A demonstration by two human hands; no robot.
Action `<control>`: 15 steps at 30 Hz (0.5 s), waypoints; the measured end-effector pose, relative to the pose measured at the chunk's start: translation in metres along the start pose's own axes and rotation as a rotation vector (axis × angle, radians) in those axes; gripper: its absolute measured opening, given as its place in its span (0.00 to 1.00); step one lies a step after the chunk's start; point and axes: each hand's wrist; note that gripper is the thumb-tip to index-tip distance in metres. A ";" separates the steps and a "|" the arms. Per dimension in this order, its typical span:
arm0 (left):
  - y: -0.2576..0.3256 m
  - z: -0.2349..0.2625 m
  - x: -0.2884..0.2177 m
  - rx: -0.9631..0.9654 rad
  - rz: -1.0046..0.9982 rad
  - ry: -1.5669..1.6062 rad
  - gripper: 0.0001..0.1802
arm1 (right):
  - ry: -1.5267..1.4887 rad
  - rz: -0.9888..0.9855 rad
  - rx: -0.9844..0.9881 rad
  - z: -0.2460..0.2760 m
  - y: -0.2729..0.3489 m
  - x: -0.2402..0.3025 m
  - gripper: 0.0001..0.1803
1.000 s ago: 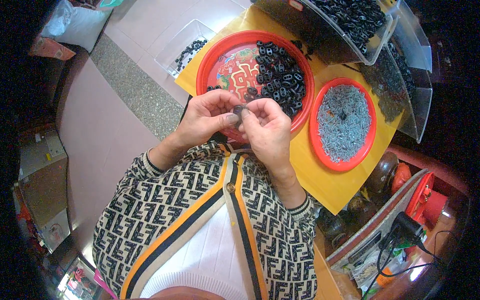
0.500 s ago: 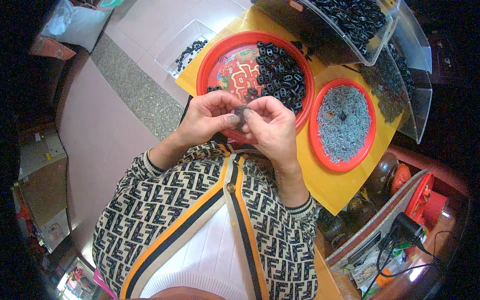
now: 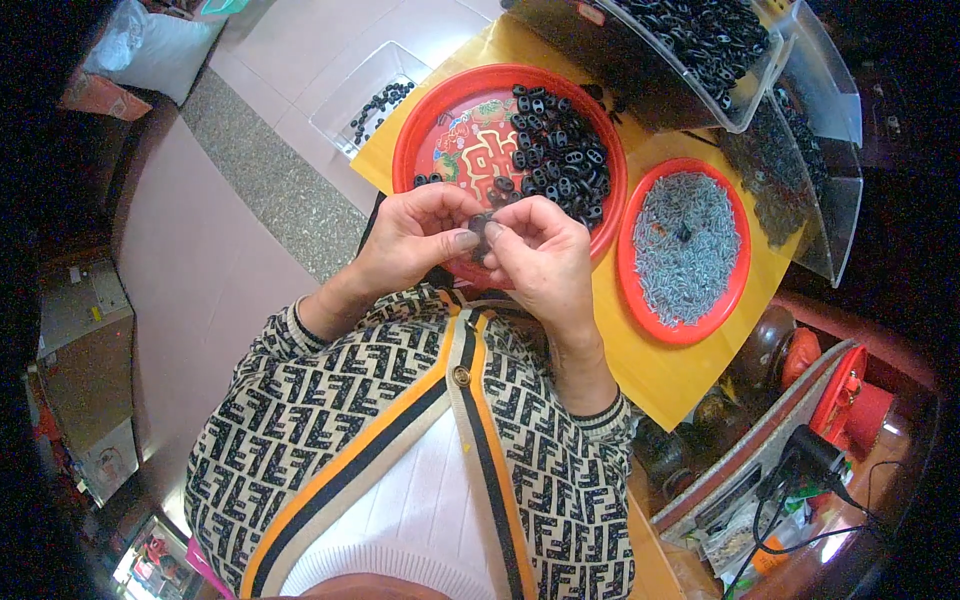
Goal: The person assembles plastic components by hand, picking up pieces from trays and joining them together.
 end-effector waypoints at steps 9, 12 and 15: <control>0.000 0.000 -0.002 -0.010 0.023 0.042 0.11 | -0.073 0.028 0.007 0.001 -0.004 -0.008 0.02; -0.001 -0.003 -0.001 -0.046 -0.030 0.045 0.09 | -0.224 0.009 0.096 0.007 -0.008 -0.013 0.04; 0.000 -0.005 -0.002 -0.024 -0.009 0.084 0.09 | -0.347 -0.067 0.184 0.012 -0.012 -0.016 0.06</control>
Point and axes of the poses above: each hand's wrist, its own y-axis away from the middle knuckle, its own z-axis out of the back of the hand, x = y × z, and after that the axes turned 6 degrees about -x, right-handed
